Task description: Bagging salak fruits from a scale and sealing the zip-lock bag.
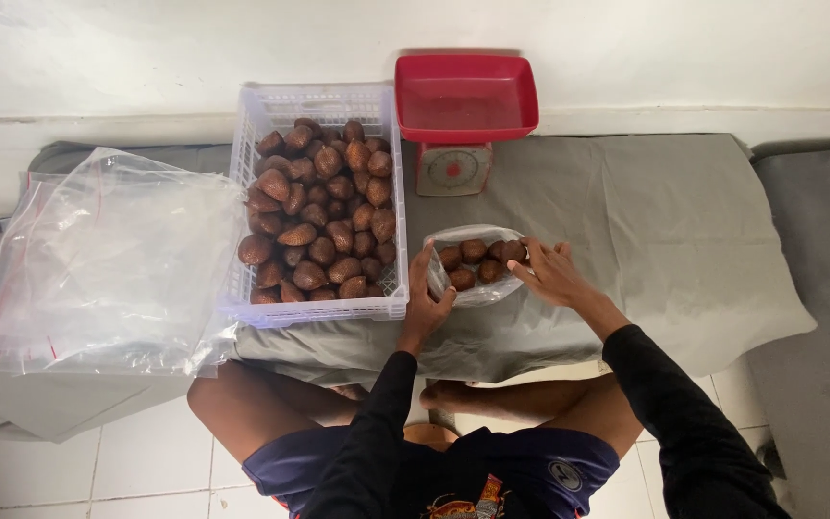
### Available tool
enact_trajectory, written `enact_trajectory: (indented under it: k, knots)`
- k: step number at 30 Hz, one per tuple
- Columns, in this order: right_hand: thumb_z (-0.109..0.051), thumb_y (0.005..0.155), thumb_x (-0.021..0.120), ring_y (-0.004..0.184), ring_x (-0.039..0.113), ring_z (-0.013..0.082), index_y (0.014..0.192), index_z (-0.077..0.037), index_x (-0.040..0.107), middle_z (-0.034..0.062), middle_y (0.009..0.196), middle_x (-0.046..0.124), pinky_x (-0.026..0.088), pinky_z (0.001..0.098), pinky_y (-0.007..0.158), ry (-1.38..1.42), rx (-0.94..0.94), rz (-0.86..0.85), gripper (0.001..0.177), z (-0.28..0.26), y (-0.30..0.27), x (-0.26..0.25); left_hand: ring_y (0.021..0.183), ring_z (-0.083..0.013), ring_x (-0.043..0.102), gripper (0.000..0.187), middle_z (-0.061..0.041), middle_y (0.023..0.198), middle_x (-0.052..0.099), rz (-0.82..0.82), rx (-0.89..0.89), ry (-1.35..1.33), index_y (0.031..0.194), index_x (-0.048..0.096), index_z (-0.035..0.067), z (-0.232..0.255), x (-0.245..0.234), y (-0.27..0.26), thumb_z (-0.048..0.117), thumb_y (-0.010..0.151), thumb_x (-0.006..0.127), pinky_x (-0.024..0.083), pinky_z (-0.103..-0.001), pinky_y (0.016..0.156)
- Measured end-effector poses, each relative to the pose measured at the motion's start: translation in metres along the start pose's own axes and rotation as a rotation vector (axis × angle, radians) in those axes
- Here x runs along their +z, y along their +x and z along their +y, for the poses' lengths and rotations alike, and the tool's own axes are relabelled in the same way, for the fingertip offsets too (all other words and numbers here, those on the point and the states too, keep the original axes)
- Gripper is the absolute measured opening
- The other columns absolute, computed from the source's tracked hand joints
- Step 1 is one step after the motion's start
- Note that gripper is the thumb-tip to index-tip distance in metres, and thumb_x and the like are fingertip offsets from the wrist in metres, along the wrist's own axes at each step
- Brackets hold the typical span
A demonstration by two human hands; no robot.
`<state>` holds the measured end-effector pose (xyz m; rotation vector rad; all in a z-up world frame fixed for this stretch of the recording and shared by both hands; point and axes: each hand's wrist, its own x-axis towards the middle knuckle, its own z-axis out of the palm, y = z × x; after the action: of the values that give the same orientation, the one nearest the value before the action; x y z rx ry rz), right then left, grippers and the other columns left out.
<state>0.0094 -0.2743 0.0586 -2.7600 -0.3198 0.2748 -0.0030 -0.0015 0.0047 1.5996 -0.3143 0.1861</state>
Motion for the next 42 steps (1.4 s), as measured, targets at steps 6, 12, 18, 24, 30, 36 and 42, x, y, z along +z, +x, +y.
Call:
enact_trajectory:
  k: [6, 12, 18, 24, 30, 36, 42]
  knots:
    - [-0.060, 0.085, 0.069, 0.102, 0.072, 0.0431, 0.129, -0.008, 0.050, 0.0227, 0.101, 0.076, 0.046, 0.0540, 0.096, 0.047, 0.005, -0.141, 0.071, 0.005, 0.013, -0.010, 0.146, -0.0453, 0.033, 0.091, -0.019, 0.150, 0.041, -0.015, 0.001, -0.015, 0.163, 0.032, 0.023, -0.004, 0.000, -0.002, 0.018, 0.078, 0.065, 0.022, -0.067, 0.117]
    - [-0.063, 0.077, 0.071, 0.096, 0.074, 0.0395, 0.116, -0.010, 0.055, 0.0197, 0.097, 0.077, 0.053, 0.0517, 0.087, -0.067, 0.072, -0.223, 0.067, -0.008, 0.017, -0.026, 0.149, -0.0402, 0.029, 0.089, -0.013, 0.157, 0.039, -0.028, 0.037, 0.012, 0.162, 0.034, 0.025, -0.020, 0.001, -0.005, 0.018, 0.080, 0.065, 0.020, -0.062, 0.120]
    - [-0.053, 0.075, 0.071, 0.102, 0.073, 0.0405, 0.120, -0.015, 0.054, 0.0170, 0.102, 0.077, 0.053, 0.0546, 0.088, -0.211, 0.091, -0.272, 0.061, -0.010, 0.029, -0.022, 0.151, -0.0427, 0.023, 0.090, -0.014, 0.159, 0.036, -0.045, 0.009, 0.008, 0.163, 0.031, 0.026, -0.017, 0.001, -0.007, 0.020, 0.080, 0.066, 0.018, -0.065, 0.120]
    - [-0.052, 0.091, 0.065, 0.100, 0.074, 0.0303, 0.123, -0.019, 0.058, 0.0101, 0.101, 0.077, 0.050, 0.0488, 0.096, -0.487, 0.057, -0.196, 0.047, -0.021, 0.031, -0.007, 0.150, -0.0409, 0.029, 0.089, -0.014, 0.159, 0.037, -0.020, 0.018, 0.013, 0.162, 0.034, 0.023, -0.015, 0.001, -0.009, 0.020, 0.080, 0.068, 0.022, -0.063, 0.119]
    - [-0.052, 0.088, 0.069, 0.107, 0.071, 0.0326, 0.135, -0.017, 0.052, 0.0111, 0.110, 0.076, 0.048, 0.0532, 0.097, -0.404, 0.080, -0.168, 0.061, -0.019, 0.020, -0.008, 0.148, -0.0451, 0.029, 0.092, -0.019, 0.155, 0.036, -0.023, -0.002, 0.065, 0.163, 0.031, 0.025, -0.019, 0.003, -0.007, 0.025, 0.079, 0.070, 0.022, -0.064, 0.119]
    - [-0.048, 0.097, 0.058, 0.096, 0.074, 0.0268, 0.126, -0.024, 0.053, 0.0042, 0.101, 0.076, 0.046, 0.0460, 0.088, -0.411, 0.032, -0.040, 0.038, -0.002, 0.010, 0.008, 0.145, -0.0488, 0.032, 0.090, -0.022, 0.153, 0.038, 0.010, -0.003, 0.073, 0.162, 0.033, 0.022, -0.010, 0.002, -0.004, 0.021, 0.079, 0.068, 0.024, -0.067, 0.117]
    - [-0.055, 0.096, 0.059, 0.091, 0.074, 0.0239, 0.121, -0.024, 0.064, 0.0033, 0.097, 0.076, 0.046, 0.0403, 0.081, -0.368, -0.028, 0.152, 0.040, -0.001, 0.005, 0.013, 0.146, -0.0491, 0.032, 0.086, -0.023, 0.154, 0.038, 0.038, -0.067, 0.066, 0.162, 0.032, 0.018, 0.017, 0.003, -0.002, 0.012, 0.083, 0.064, 0.025, -0.070, 0.115]
